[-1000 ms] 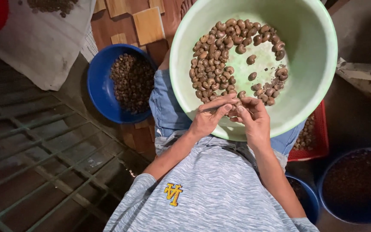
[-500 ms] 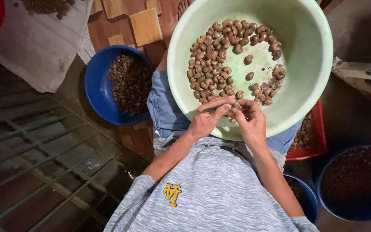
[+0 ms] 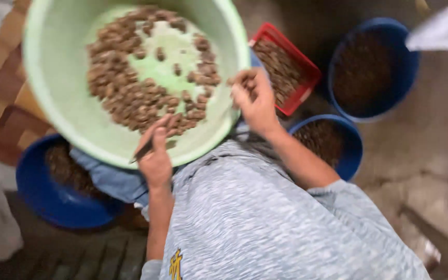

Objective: A person sits on the floor and manually sorts and cleans cashews using a small tool to remove imperfections from individual nuts.

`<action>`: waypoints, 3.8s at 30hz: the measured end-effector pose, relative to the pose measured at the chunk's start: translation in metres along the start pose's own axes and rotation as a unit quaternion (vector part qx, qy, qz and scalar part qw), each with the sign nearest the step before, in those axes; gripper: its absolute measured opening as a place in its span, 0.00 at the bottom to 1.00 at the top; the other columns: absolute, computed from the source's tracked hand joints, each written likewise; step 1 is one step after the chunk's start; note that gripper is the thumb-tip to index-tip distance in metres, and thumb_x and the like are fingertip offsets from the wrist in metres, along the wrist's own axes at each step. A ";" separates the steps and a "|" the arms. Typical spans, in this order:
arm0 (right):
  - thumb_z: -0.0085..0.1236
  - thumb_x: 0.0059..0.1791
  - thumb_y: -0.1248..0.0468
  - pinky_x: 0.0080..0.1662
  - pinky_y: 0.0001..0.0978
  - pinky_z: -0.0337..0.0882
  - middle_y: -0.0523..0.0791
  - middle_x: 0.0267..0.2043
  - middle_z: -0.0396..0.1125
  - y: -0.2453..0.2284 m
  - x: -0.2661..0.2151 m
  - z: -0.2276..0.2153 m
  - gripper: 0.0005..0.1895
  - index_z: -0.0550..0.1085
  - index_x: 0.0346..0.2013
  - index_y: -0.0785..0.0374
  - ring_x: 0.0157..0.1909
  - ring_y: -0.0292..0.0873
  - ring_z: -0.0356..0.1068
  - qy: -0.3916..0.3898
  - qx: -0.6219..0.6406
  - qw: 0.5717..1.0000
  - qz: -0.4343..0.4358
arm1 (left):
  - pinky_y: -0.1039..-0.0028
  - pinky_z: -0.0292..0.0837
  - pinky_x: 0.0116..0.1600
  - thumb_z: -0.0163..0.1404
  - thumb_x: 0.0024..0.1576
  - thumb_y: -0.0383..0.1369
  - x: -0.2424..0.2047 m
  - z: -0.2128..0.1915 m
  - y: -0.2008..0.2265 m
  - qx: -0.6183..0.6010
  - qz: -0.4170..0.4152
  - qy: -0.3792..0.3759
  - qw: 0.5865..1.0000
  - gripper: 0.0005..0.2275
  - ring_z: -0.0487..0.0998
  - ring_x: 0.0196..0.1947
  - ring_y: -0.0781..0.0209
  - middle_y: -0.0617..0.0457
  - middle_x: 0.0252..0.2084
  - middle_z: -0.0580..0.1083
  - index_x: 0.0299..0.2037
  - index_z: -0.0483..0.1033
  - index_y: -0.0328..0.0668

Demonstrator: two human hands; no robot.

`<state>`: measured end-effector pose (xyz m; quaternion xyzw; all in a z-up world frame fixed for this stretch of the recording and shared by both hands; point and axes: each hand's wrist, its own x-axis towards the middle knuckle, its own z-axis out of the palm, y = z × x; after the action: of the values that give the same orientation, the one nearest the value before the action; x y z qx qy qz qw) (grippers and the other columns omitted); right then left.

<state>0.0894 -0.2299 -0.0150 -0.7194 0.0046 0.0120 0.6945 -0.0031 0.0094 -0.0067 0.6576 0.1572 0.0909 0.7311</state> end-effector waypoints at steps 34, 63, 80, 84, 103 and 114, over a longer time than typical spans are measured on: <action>0.54 0.56 0.76 0.34 0.30 0.67 0.51 0.44 0.71 -0.023 0.118 0.096 0.13 0.72 0.56 0.74 0.31 0.40 0.64 -0.244 -0.245 0.923 -0.170 | 0.74 0.80 0.46 0.44 0.69 0.36 0.013 -0.035 0.032 -0.061 0.041 0.136 0.988 0.12 0.82 0.45 0.58 0.46 0.56 0.78 0.44 0.77 0.35; 0.50 0.53 0.49 0.40 0.62 0.74 0.47 0.47 0.63 0.131 0.157 0.148 0.14 0.68 0.45 0.52 0.35 0.67 0.74 -0.233 -0.621 0.740 -0.118 | 0.51 0.81 0.52 0.44 0.72 0.36 0.021 -0.041 -0.004 -0.077 -0.006 0.047 0.996 0.14 0.81 0.51 0.40 0.34 0.53 0.78 0.58 0.77 0.34; 0.55 0.54 0.55 0.45 0.61 0.74 0.49 0.45 0.63 0.123 0.146 0.182 0.11 0.69 0.44 0.57 0.41 0.67 0.75 -0.291 -0.588 0.745 -0.119 | 0.56 0.82 0.53 0.44 0.72 0.37 0.016 -0.044 0.000 -0.068 -0.011 0.056 0.996 0.15 0.82 0.51 0.44 0.35 0.48 0.79 0.57 0.76 0.33; 0.59 0.50 0.52 0.42 0.61 0.75 0.48 0.43 0.62 0.107 0.137 0.187 0.16 0.69 0.42 0.59 0.39 0.66 0.75 -0.261 -0.577 0.762 -0.133 | 0.54 0.82 0.53 0.44 0.72 0.38 0.016 -0.045 0.005 -0.066 -0.017 0.058 0.996 0.15 0.81 0.52 0.43 0.35 0.49 0.79 0.58 0.76 0.33; 0.54 0.53 0.69 0.29 0.26 0.75 0.53 0.40 0.69 0.033 0.008 0.100 0.13 0.68 0.51 0.74 0.31 0.44 0.76 -0.258 0.082 0.943 0.196 | 0.51 0.79 0.58 0.47 0.71 0.33 0.018 -0.021 0.004 -0.066 0.108 0.053 0.991 0.11 0.79 0.57 0.43 0.42 0.54 0.79 0.59 0.78 0.41; 0.52 0.53 0.73 0.35 0.30 0.82 0.50 0.45 0.73 0.012 -0.007 0.093 0.16 0.66 0.56 0.69 0.33 0.42 0.78 -0.241 0.120 0.941 0.203 | 0.51 0.75 0.62 0.51 0.68 0.30 0.010 -0.008 0.009 -0.090 0.117 0.038 0.988 0.10 0.78 0.60 0.46 0.42 0.55 0.79 0.56 0.81 0.39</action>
<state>0.0815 -0.1373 -0.0299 -0.5899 -0.0155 0.3249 0.7391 0.0039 0.0212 0.0000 0.5991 0.0980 0.2150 0.7650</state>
